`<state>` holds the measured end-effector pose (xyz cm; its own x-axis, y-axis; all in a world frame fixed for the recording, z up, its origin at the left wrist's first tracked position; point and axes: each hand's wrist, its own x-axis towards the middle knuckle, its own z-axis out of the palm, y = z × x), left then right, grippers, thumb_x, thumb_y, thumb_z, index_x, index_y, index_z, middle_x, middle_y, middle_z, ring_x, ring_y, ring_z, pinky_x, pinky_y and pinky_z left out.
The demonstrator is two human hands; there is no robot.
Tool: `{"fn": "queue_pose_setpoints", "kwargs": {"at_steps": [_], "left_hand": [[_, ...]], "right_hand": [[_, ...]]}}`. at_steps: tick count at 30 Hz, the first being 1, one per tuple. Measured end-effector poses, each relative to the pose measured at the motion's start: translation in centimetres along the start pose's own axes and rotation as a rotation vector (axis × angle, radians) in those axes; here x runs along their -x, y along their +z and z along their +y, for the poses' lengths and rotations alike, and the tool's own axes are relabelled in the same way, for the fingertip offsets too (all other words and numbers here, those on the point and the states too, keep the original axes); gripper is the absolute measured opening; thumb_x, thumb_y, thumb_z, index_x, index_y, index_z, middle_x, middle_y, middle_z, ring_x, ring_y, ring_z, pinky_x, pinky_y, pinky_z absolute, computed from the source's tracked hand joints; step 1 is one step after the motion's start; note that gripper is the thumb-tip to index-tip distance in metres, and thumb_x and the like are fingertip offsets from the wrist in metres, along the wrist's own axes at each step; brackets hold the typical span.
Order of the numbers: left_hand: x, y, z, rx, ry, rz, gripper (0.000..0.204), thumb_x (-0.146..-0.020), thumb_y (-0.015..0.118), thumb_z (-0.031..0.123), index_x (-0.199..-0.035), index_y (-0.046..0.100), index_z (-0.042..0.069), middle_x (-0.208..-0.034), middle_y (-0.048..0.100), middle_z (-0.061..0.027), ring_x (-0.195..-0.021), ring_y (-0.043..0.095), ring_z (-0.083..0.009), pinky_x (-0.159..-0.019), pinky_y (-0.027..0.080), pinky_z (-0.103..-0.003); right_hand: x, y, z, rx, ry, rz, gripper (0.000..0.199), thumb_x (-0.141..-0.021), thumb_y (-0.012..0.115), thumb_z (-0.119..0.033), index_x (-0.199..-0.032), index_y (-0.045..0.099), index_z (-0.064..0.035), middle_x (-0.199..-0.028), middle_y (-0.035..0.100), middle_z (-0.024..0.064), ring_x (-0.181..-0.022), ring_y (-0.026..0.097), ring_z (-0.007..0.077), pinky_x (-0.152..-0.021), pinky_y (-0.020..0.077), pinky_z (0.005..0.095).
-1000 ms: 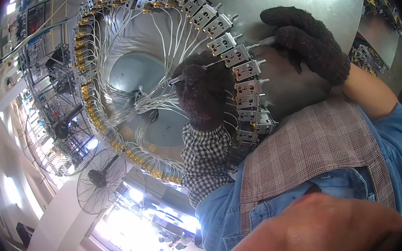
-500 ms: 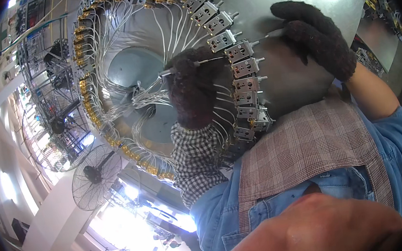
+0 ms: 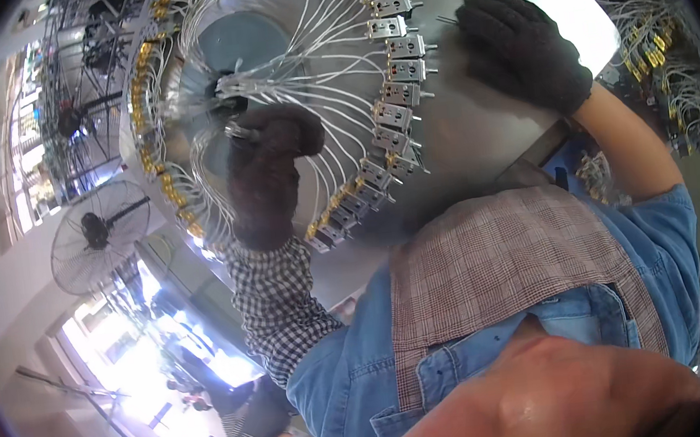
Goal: Arranging wires and securing clips on a large industrial motor stator.
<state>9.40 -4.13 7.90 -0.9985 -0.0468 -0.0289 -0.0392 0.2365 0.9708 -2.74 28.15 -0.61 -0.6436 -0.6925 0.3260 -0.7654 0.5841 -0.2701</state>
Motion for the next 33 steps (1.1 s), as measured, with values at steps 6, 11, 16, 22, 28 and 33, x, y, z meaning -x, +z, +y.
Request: {"fn": "queue_pose_setpoints", "kwargs": {"at_steps": [6,11,16,22,28,33], "left_hand": [[5.6,6.3,-0.9,-0.501,0.399,0.045,0.022,-0.083,0.062,0.020,-0.096,0.063,0.003,-0.111,0.058,-0.0195,-0.098,0.057,-0.0329,-0.092,0.043,-0.044],[5.5,10.2,-1.9,-0.975,0.388,-0.054,0.022,-0.072,0.069,0.023,-0.090,0.064,0.012,-0.123,0.046,-0.0226,-0.107,0.047,-0.0448,-0.088,0.044,-0.051],[5.3,10.3,-3.2,-0.964,0.355,0.060,0.029,-0.073,0.068,0.026,-0.099,0.063,0.015,-0.123,0.044,-0.0241,-0.106,0.047,-0.0447,-0.089,0.043,-0.053],[5.9,10.6,-2.6,-1.030,0.276,0.179,0.035,-0.074,0.066,0.027,-0.107,0.061,0.017,-0.117,0.046,-0.0229,-0.106,0.048,-0.0435,-0.092,0.042,-0.054],[5.1,14.5,-3.4,-1.171,0.068,0.508,0.037,-0.078,0.059,0.034,-0.111,0.060,0.017,-0.117,0.047,-0.0208,-0.106,0.049,-0.0401,-0.094,0.038,-0.058],[4.0,16.1,-3.3,-1.201,-0.044,0.699,0.041,-0.080,0.058,0.036,-0.115,0.058,0.016,-0.111,0.051,-0.0175,-0.104,0.050,-0.0372,-0.095,0.037,-0.058]], "right_hand": [[-7.8,0.7,-4.4,-0.008,-0.749,-0.053,0.076,-0.074,0.061,-0.053,-0.133,0.043,-0.0093,-0.138,0.044,0.0130,-0.130,0.041,0.0316,-0.110,0.0279,0.0443],[-10.1,3.0,-4.0,0.048,-1.032,-0.209,0.072,-0.074,0.058,-0.056,-0.121,0.047,-0.0030,-0.090,0.057,0.0080,-0.086,0.058,0.0228,-0.091,0.0398,0.0415],[-10.5,2.9,-6.0,0.119,-0.969,-0.407,0.067,-0.074,0.057,-0.055,-0.119,0.049,-0.0055,-0.090,0.059,0.0078,-0.086,0.060,0.0236,-0.088,0.0410,0.0397],[-11.7,3.4,-6.9,0.045,-0.876,-0.505,0.060,-0.072,0.061,-0.053,-0.110,0.055,-0.0071,-0.082,0.062,0.0080,-0.080,0.062,0.0250,-0.076,0.0453,0.0393],[-12.1,4.1,-6.3,-0.031,-0.919,-0.469,0.056,-0.069,0.065,-0.051,-0.102,0.057,-0.0066,-0.075,0.062,0.0099,-0.071,0.063,0.0288,-0.065,0.0478,0.0407],[-12.4,3.6,-6.1,-0.188,-0.937,-0.485,0.054,-0.070,0.065,-0.050,-0.101,0.057,-0.0055,-0.077,0.063,0.0110,-0.075,0.063,0.0313,-0.068,0.0478,0.0428]]}}
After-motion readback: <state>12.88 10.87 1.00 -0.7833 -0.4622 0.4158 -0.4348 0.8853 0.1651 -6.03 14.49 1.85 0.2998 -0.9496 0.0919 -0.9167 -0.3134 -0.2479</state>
